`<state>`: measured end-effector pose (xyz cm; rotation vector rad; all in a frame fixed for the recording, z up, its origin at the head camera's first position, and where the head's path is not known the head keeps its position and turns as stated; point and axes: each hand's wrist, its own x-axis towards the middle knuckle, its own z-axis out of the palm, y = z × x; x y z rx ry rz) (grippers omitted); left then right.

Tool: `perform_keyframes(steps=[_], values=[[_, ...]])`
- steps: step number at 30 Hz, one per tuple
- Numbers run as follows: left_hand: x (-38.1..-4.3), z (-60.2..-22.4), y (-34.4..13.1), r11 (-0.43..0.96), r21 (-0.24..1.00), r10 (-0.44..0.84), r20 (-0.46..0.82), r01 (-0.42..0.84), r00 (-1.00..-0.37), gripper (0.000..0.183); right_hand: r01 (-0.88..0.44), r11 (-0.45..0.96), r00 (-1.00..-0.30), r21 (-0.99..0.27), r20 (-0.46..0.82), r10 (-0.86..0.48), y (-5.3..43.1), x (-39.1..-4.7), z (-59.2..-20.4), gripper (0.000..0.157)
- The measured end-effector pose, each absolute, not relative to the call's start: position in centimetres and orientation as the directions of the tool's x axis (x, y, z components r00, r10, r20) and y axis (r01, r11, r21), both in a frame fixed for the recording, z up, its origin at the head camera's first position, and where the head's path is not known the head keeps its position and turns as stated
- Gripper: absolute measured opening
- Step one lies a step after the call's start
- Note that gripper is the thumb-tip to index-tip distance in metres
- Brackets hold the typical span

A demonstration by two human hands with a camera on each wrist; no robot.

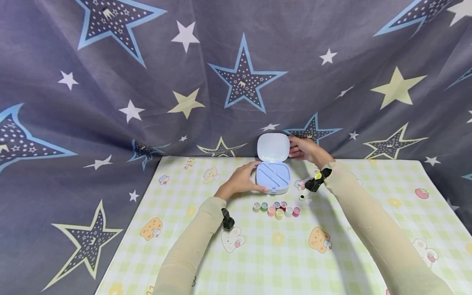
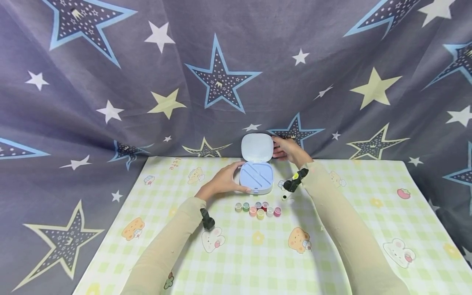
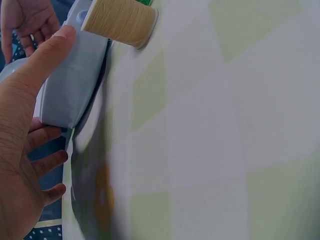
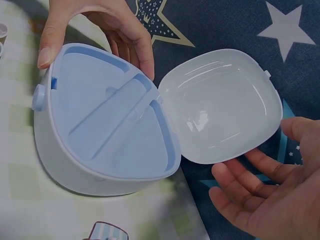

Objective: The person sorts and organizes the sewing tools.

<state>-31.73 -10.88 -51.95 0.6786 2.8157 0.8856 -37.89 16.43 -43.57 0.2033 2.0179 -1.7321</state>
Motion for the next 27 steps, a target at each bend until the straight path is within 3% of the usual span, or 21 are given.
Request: perform_keyframes(steps=[15,23,27], values=[[-31.8,-52.0,-11.0,0.731,0.569,0.439,0.029,0.376,-0.898,0.117,0.35,0.25,-0.902,-0.903,-0.397,-0.171,16.4,-37.2,-43.4,0.055],[-31.8,-52.1,-11.0,0.732,0.566,0.436,0.04,0.38,-0.899,0.115,0.17,0.454,-0.96,-0.875,-0.25,-0.123,15.8,-35.6,-42.9,0.059],[-31.8,-52.2,-11.0,0.73,0.567,0.436,0.042,0.381,-0.899,0.115,-0.011,0.547,-0.987,-0.837,-0.077,-0.138,15.3,-34.5,-43.3,0.051]])
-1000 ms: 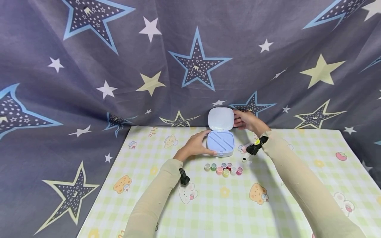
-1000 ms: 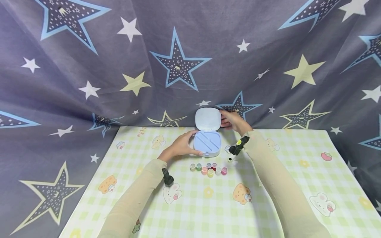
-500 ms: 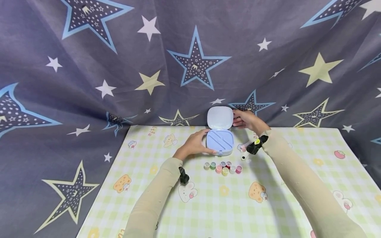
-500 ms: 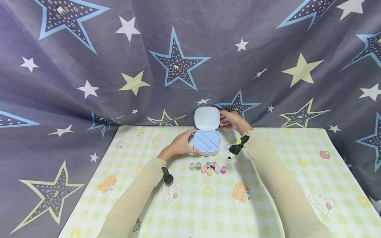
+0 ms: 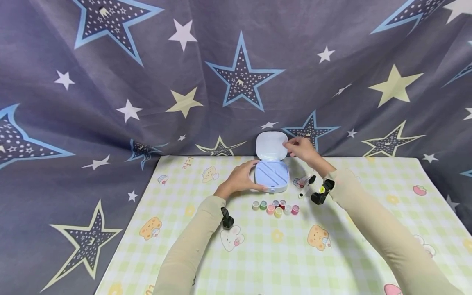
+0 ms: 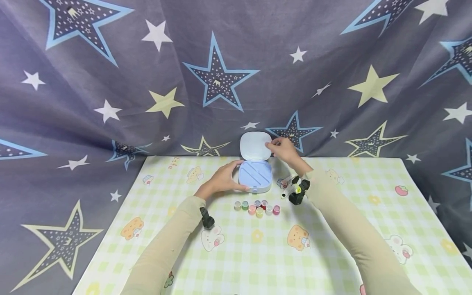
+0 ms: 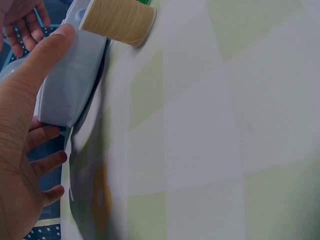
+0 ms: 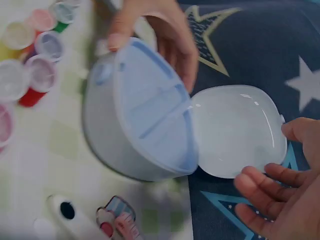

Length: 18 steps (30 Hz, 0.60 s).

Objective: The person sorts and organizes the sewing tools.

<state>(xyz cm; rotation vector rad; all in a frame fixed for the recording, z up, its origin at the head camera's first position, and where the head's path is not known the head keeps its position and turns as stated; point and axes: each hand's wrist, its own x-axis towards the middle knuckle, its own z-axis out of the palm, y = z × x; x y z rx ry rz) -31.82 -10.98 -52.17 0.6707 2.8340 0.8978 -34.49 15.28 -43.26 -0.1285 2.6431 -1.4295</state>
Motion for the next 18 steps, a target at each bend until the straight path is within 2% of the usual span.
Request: perform_keyframes(steps=[5,9,13,16,18], values=[[-31.9,-52.3,-10.9,0.734,0.559,0.439,0.044,0.386,-0.898,0.115,-0.259,0.71,-0.965,-0.654,0.141,-0.222,14.5,-32.8,-44.1,0.042],[-31.8,-52.4,-10.9,0.729,0.559,0.444,0.054,0.396,-0.894,0.115,-0.382,0.765,-0.924,-0.518,0.195,-0.329,13.8,-31.2,-44.8,0.044],[-31.8,-52.5,-10.9,0.73,0.547,0.45,0.066,0.41,-0.89,0.115,-0.535,0.791,-0.841,-0.298,0.28,-0.463,13.4,-30.3,-46.0,0.048],[-31.7,-52.4,-10.9,0.733,0.538,0.453,0.07,0.416,-0.889,0.115,-0.596,0.796,-0.781,-0.109,0.308,-0.542,13.3,-30.0,-46.9,0.053],[-31.8,-52.4,-10.9,0.733,0.535,0.455,0.072,0.419,-0.887,0.116,-0.605,0.795,-0.765,-0.031,0.298,-0.571,13.2,-29.9,-47.3,0.056]])
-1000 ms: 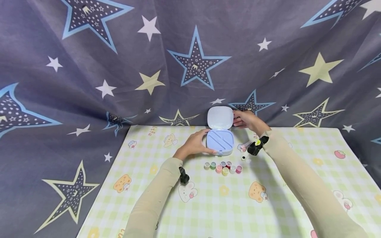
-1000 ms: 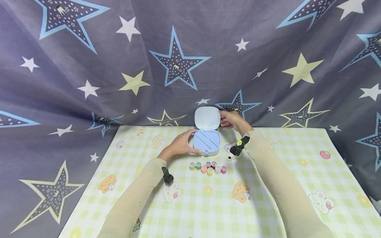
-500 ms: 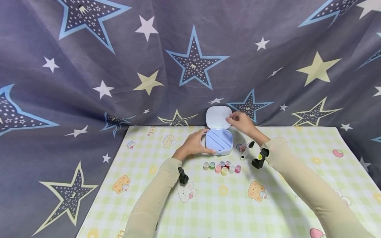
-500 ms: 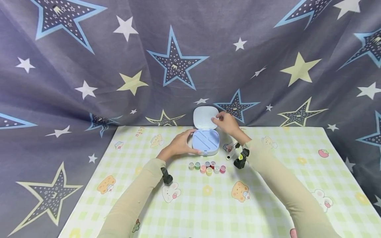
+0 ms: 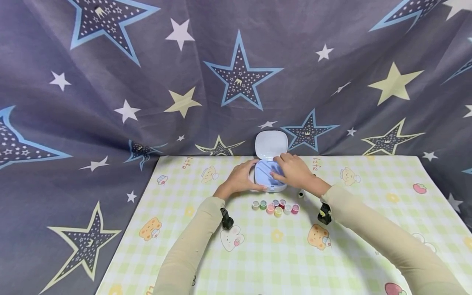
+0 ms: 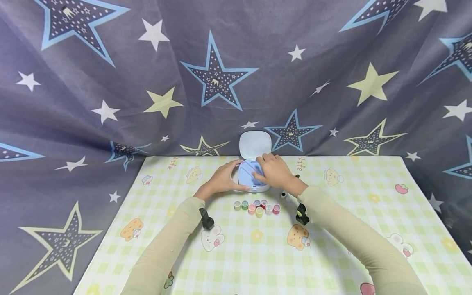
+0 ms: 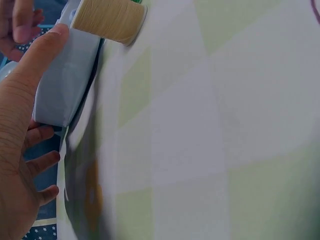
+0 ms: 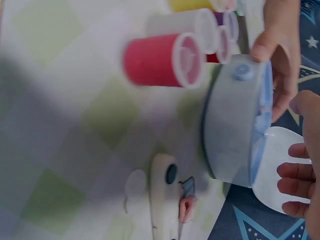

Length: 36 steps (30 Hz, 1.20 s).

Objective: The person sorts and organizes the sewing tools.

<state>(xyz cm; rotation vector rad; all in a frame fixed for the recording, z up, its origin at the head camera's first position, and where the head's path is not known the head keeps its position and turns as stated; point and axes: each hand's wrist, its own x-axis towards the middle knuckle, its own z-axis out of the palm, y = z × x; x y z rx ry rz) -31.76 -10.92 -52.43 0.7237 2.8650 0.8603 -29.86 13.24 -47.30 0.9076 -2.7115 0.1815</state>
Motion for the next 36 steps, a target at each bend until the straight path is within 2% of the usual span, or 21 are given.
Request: perform_keyframes(steps=[3,13,21,31,36], values=[[-31.7,-52.4,-10.9,0.732,0.531,0.46,0.076,0.427,-0.885,0.115,-0.608,0.793,-0.761,0.028,0.265,-0.593,13.1,-29.7,-47.8,0.058],[-31.8,-52.4,-10.8,0.731,0.498,0.481,0.11,0.467,-0.87,0.113,-0.615,0.785,-0.757,0.082,0.22,-0.616,12.9,-29.7,-48.8,0.057],[-32.0,-52.2,-11.0,0.746,0.458,0.493,0.108,0.484,-0.863,0.112,-0.619,0.783,-0.756,0.064,0.221,-0.616,12.6,-29.9,-49.8,0.051],[-32.4,-52.5,-11.0,0.778,0.306,0.536,0.131,0.549,-0.834,0.115,-0.63,0.776,-0.749,0.041,0.234,-0.62,12.2,-29.8,-50.3,0.043],[-32.3,-52.5,-11.0,0.785,0.293,0.534,0.127,0.546,-0.836,0.117,-0.638,0.77,-0.746,0.02,0.231,-0.624,12.2,-29.7,-50.4,0.045]])
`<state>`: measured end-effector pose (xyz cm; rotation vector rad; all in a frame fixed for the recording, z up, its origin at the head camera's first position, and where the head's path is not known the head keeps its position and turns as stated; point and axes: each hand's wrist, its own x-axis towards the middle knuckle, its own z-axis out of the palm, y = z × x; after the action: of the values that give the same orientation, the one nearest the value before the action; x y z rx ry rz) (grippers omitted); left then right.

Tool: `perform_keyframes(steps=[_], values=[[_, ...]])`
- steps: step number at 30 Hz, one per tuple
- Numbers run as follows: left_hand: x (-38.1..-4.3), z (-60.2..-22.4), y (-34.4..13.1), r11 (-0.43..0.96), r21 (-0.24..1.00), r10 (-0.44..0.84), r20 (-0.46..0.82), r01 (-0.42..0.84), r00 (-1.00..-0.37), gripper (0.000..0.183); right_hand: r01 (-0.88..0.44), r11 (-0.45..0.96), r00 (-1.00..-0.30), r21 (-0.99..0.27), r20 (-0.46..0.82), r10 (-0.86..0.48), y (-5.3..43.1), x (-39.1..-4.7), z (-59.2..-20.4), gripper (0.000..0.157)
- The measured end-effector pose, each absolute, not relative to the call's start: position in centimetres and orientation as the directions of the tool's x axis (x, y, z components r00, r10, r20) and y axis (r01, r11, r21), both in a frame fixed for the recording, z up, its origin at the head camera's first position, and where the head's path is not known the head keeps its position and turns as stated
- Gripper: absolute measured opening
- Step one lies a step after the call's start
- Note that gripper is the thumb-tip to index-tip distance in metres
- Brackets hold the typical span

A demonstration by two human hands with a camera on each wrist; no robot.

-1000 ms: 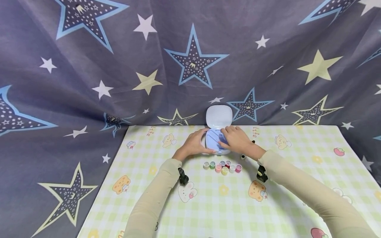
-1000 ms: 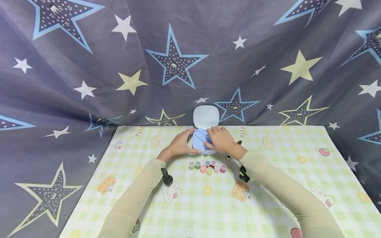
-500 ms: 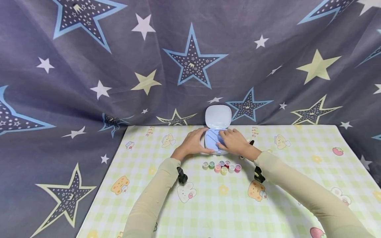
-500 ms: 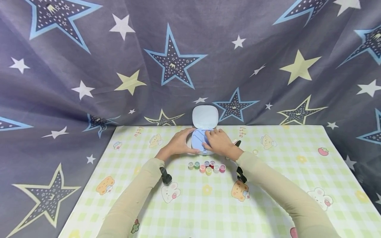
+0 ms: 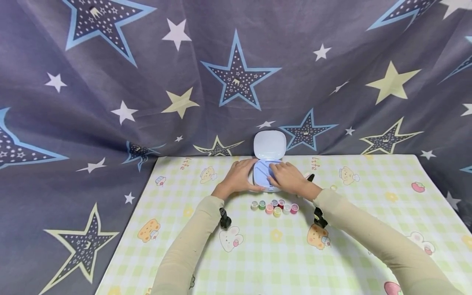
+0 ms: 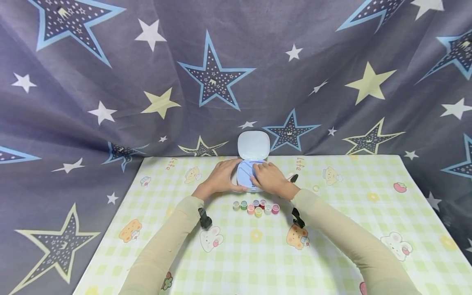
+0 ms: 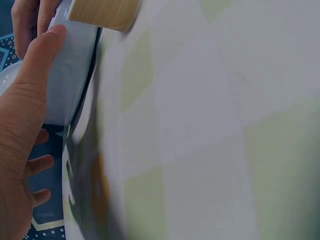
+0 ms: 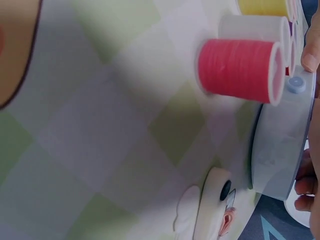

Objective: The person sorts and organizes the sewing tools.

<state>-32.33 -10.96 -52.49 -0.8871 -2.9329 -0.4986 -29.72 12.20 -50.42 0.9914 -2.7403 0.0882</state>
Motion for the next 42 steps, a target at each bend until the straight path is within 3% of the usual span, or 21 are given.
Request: perform_keyframes(steps=[15,42], values=[[-33.1,-51.6,-10.8,0.805,0.197,0.539,0.149,0.559,-0.829,0.118,-0.659,0.75,-0.726,-0.047,0.3,-0.619,12.4,-30.5,-50.0,0.042],[-31.8,-52.2,-10.8,0.788,0.26,0.536,0.154,0.558,-0.83,0.116,-0.672,0.737,-0.713,-0.078,0.34,-0.614,12.4,-29.5,-50.7,0.041]])
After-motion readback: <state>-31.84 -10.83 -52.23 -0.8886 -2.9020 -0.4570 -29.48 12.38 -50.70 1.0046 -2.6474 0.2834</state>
